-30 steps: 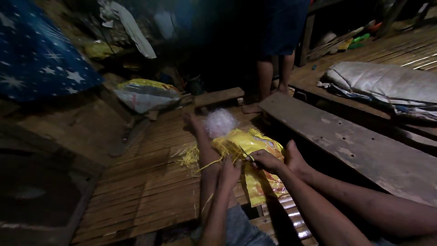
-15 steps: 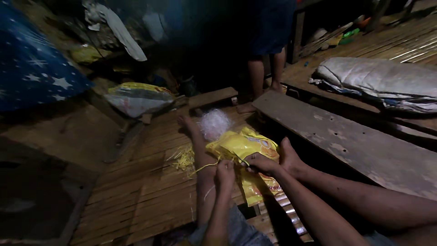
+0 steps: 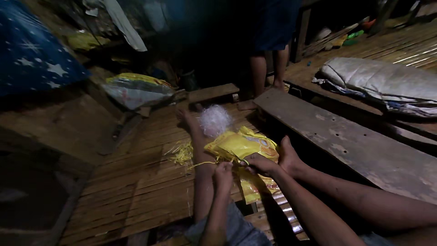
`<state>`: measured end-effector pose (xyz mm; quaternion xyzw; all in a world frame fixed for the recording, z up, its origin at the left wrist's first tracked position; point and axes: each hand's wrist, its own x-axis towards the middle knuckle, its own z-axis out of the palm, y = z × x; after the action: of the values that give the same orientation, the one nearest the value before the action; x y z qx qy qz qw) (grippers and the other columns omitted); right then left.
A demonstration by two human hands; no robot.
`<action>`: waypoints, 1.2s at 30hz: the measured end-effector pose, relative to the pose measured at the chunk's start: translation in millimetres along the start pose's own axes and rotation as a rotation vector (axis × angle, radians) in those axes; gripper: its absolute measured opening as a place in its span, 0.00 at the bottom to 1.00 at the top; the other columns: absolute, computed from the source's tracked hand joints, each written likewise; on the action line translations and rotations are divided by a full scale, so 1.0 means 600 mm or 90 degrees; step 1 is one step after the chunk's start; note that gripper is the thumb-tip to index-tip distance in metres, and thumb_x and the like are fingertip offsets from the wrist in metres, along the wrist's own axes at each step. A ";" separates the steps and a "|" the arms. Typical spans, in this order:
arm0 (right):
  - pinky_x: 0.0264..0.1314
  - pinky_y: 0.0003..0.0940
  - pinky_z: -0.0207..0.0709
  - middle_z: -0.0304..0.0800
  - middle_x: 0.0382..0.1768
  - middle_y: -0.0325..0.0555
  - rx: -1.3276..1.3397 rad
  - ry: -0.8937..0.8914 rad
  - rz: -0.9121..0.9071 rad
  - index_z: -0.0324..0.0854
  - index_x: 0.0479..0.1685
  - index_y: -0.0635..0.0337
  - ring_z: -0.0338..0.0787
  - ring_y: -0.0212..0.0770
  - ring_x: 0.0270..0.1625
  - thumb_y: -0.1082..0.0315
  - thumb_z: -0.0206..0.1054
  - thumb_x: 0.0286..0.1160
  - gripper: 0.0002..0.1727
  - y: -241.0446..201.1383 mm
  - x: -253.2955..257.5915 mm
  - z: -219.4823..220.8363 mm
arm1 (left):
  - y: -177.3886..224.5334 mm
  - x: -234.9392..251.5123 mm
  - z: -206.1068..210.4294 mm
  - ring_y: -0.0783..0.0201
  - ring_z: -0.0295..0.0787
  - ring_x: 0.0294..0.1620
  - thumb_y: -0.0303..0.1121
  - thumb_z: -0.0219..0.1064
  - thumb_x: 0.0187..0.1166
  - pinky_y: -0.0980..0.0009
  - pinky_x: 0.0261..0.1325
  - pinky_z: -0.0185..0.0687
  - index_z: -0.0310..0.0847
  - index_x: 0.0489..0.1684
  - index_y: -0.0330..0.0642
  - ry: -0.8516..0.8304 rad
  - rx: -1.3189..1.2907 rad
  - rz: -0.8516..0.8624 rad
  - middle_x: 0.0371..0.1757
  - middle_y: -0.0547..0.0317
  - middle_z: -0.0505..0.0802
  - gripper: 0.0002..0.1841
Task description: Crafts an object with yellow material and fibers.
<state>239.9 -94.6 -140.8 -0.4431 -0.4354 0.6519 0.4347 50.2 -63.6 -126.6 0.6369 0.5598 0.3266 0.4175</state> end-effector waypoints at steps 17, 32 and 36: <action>0.20 0.20 0.67 0.80 0.20 0.33 0.016 -0.007 -0.007 0.80 0.36 0.59 0.73 0.25 0.17 0.55 0.59 0.89 0.18 -0.006 0.010 0.017 | -0.014 -0.004 -0.011 0.72 0.68 0.19 0.32 0.62 0.87 0.74 0.24 0.66 0.85 0.42 0.34 -0.005 -0.086 0.006 0.24 0.62 0.80 0.10; 0.20 0.20 0.67 0.76 0.20 0.31 0.022 -0.028 -0.011 0.82 0.39 0.59 0.71 0.24 0.17 0.59 0.62 0.87 0.12 0.003 0.009 0.004 | -0.039 0.000 -0.016 0.71 0.67 0.16 0.33 0.62 0.88 0.74 0.21 0.66 0.86 0.43 0.35 -0.003 -0.102 -0.017 0.23 0.62 0.80 0.11; 0.19 0.20 0.65 0.76 0.19 0.32 0.027 -0.014 -0.009 0.82 0.38 0.59 0.70 0.24 0.16 0.59 0.62 0.86 0.14 -0.001 0.012 0.014 | -0.037 -0.003 -0.016 0.72 0.65 0.15 0.32 0.61 0.88 0.75 0.20 0.64 0.86 0.42 0.35 -0.005 -0.118 -0.017 0.20 0.64 0.77 0.10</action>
<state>230.3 -88.8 -139.5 -0.4237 -0.4293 0.6628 0.4438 31.8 -63.4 -142.2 0.5891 0.5338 0.3695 0.4812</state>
